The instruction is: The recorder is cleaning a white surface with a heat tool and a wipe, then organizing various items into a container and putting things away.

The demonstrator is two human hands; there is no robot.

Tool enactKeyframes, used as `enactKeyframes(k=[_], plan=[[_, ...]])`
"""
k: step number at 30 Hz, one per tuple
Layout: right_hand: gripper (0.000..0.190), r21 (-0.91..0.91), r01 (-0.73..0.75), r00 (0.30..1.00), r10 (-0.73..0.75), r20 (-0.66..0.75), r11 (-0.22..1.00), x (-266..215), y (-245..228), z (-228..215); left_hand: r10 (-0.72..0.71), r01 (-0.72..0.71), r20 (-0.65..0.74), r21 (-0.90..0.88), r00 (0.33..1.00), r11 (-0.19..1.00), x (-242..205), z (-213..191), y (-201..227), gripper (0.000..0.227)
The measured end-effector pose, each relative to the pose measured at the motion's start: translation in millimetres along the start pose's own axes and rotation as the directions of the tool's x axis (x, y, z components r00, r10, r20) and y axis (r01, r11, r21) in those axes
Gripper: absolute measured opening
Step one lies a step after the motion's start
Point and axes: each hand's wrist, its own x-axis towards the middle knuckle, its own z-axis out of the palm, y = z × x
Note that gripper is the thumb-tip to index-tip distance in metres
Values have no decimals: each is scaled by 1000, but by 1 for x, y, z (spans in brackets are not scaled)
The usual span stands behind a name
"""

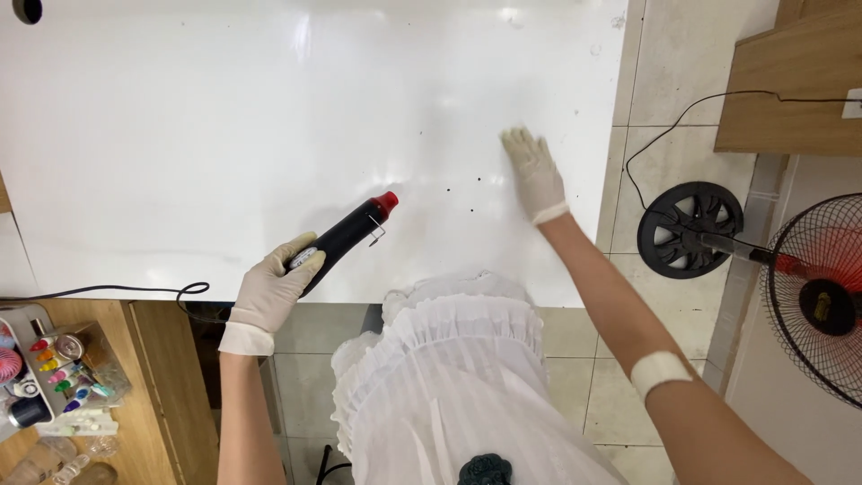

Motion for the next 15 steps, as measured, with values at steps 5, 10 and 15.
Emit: enactKeyframes(k=[5, 10, 15], plan=[[54, 101, -13, 1000, 14, -10, 995, 99, 19, -29, 43, -43, -9, -84, 999, 996, -7, 3, 5, 52], [54, 150, 21, 997, -10, -72, 988, 72, 15, -21, 43, -45, -40, -61, 998, 997, -6, 1, 9, 51], [58, 52, 175, 979, -179, 92, 983, -47, 14, 15, 6, -8, -73, -23, 997, 1000, -2, -1, 10, 49]])
